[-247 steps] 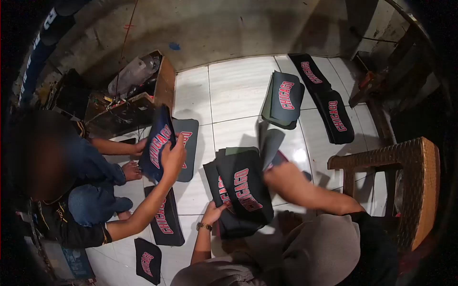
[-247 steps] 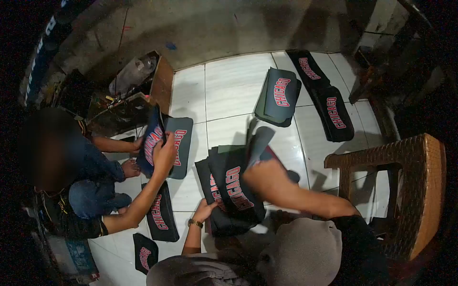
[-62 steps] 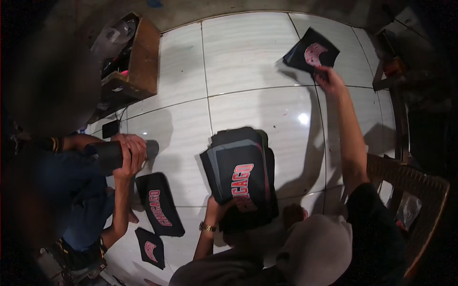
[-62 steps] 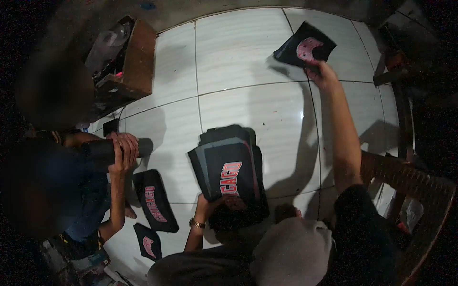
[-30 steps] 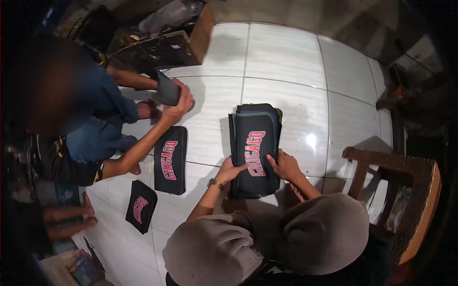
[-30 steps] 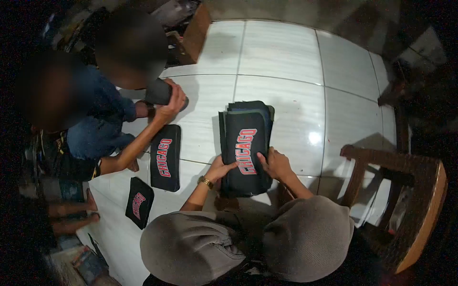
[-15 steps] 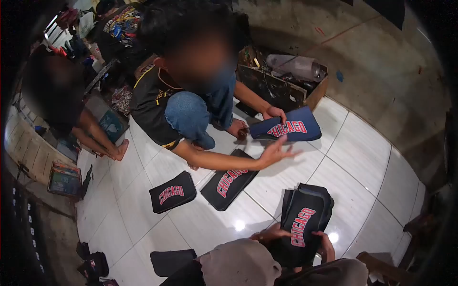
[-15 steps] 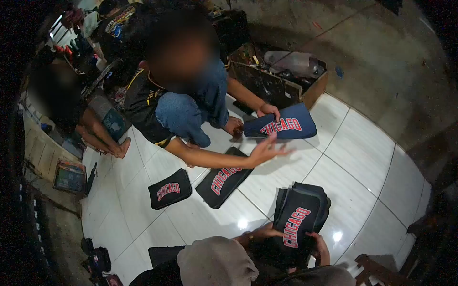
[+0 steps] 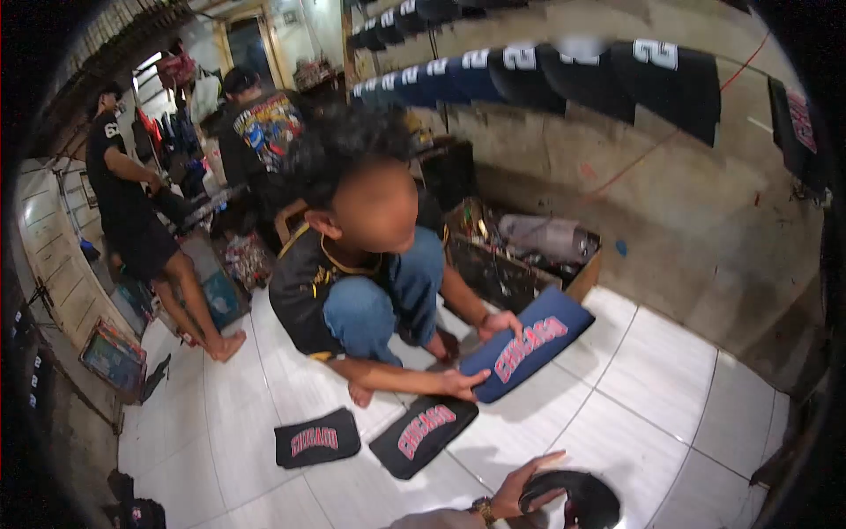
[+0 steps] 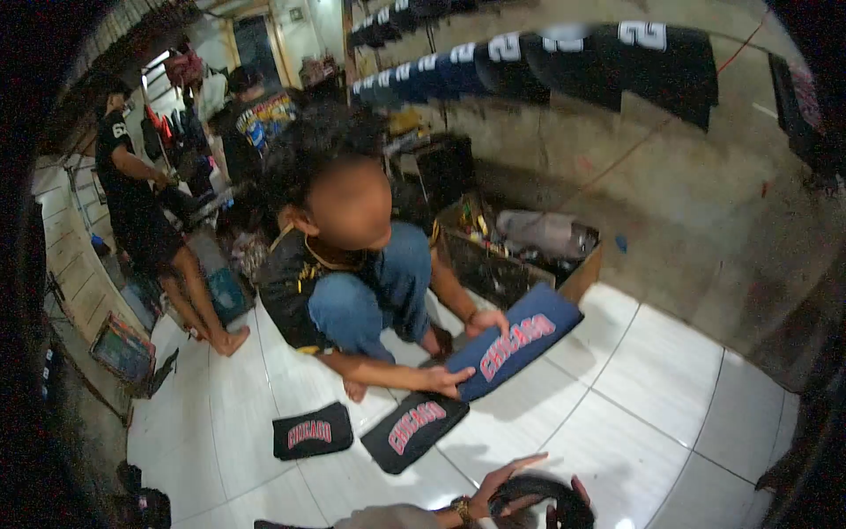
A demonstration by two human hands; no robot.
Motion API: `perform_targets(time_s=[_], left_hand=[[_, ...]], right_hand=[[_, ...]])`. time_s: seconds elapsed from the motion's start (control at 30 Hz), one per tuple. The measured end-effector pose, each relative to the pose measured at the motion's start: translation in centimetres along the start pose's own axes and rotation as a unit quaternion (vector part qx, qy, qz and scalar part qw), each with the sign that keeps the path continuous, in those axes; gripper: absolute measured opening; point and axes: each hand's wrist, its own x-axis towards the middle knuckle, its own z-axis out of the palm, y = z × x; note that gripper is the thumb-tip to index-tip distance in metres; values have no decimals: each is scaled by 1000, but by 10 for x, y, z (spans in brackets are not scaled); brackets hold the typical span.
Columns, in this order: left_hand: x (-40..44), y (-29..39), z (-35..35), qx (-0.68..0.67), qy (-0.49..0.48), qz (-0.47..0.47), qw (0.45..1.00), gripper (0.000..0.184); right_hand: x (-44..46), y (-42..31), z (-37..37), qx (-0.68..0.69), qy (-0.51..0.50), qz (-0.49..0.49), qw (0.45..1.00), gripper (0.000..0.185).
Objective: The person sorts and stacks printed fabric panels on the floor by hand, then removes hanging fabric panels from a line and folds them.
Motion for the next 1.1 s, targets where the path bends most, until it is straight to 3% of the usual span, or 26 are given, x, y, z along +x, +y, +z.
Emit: perform_targets(time_s=[0.07, 0.17, 0.37, 0.47, 0.53, 0.6, 0.7, 0.77, 0.8, 0.87, 0.93, 0.97, 1.07, 1.1], left_hand=[[-7, -34, -5, -180, -127, -34, 975, 53], [-7, 0, 3, -81, -34, -92, 992, 49], [4, 39, 6, -32, 9, -77, 996, 41], [3, 32, 4, -66, -2, -59, 996, 35], [1, 13, 3, -25, 35, -128, 991, 32], [4, 33, 5, -37, 36, -116, 992, 30], [7, 73, 5, -39, 27, -118, 992, 33], [9, 56, 4, -27, 30, -92, 995, 33], [12, 42, 2, -11, 34, -70, 997, 33], [10, 46, 1, 4, 32, -57, 998, 34], [13, 55, 0, 100, 81, -192, 973, 34], [9, 27, -2, 44, 72, -86, 993, 34], [6, 53, -3, -6, 33, -88, 996, 33], [12, 84, 2, 9, 29, -11, 999, 32]], right_hand=[[5, -12, -4, -10, -24, -19, 999, 40], [12, -28, -8, -13, -48, -23, 999, 46], [21, -60, -21, -6, -91, 30, 995, 58], [20, -60, -19, 28, -45, -115, 992, 51], [13, -2, -20, -42, -56, -88, 994, 50], [20, 11, -25, -114, -62, -76, 989, 50], [12, -35, -23, -34, -32, -45, 998, 45], [23, -74, -18, 73, 45, -89, 992, 40], [24, -56, -25, -8, 34, -140, 990, 38], [26, -29, -27, -127, -1, -150, 981, 47], [26, -37, -31, -109, -5, -110, 988, 47], [26, -54, -28, -93, 5, -102, 990, 47], [24, -99, -24, -71, 37, -104, 991, 46], [25, -103, -24, -76, 44, -105, 991, 46]])
